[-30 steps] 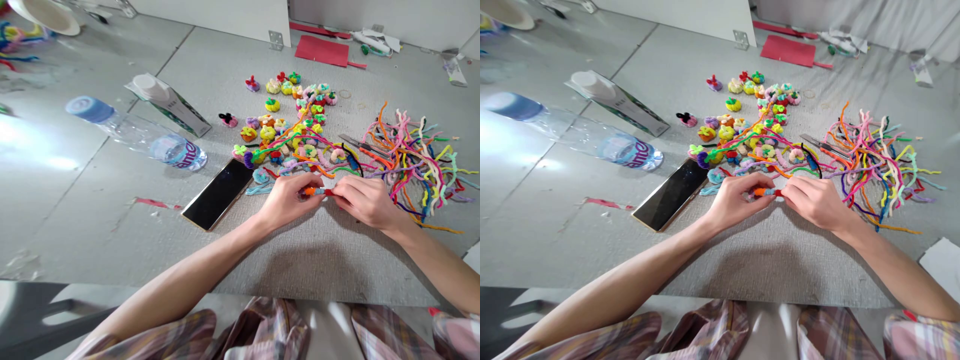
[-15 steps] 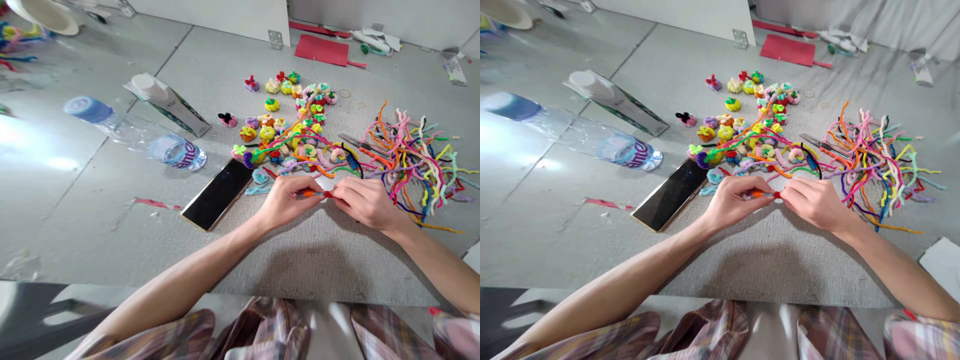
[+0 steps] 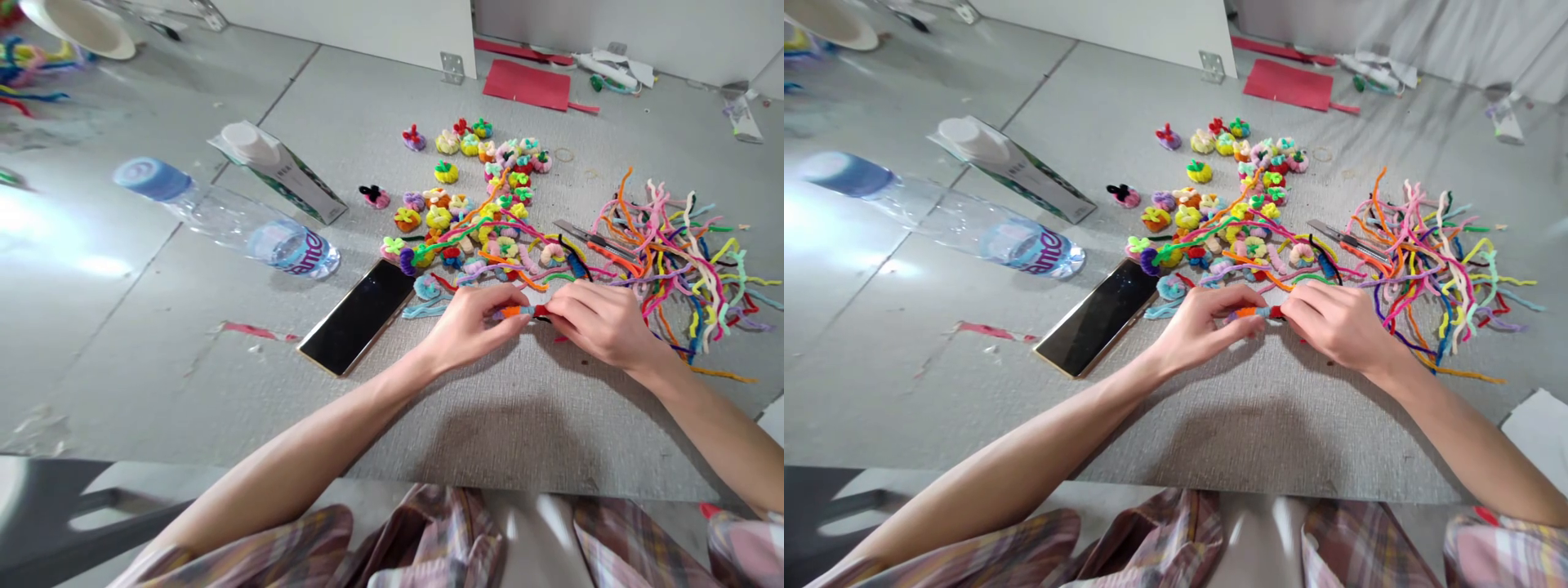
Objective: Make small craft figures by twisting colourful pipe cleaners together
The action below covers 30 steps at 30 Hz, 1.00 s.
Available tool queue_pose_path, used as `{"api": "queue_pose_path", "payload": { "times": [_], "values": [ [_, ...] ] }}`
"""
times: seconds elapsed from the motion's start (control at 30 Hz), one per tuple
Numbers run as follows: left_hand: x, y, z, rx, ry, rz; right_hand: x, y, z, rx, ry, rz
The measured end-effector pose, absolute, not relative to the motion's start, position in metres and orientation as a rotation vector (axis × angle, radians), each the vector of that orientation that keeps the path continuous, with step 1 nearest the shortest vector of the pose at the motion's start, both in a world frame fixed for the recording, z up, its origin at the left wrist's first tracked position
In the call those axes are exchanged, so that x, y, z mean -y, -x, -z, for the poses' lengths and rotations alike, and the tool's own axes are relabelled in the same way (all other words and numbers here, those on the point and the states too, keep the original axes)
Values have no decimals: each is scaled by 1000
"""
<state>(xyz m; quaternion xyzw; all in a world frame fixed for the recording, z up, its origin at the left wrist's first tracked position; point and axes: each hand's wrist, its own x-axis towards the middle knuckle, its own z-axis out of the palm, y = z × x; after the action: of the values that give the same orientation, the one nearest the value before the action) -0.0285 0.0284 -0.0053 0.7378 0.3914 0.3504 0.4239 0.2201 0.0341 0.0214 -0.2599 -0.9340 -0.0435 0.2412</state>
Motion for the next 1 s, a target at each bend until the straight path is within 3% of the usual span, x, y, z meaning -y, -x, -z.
{"api": "queue_pose_path", "payload": {
  "times": [0.27, 1.0],
  "values": [
    [-27, 25, 4, -954, -1553, -825, -32, -217, -22, 2570, 708, 195],
    [-25, 23, 4, -910, -1447, -762, -32, -215, -22, 2612, 667, 346]
  ]
}}
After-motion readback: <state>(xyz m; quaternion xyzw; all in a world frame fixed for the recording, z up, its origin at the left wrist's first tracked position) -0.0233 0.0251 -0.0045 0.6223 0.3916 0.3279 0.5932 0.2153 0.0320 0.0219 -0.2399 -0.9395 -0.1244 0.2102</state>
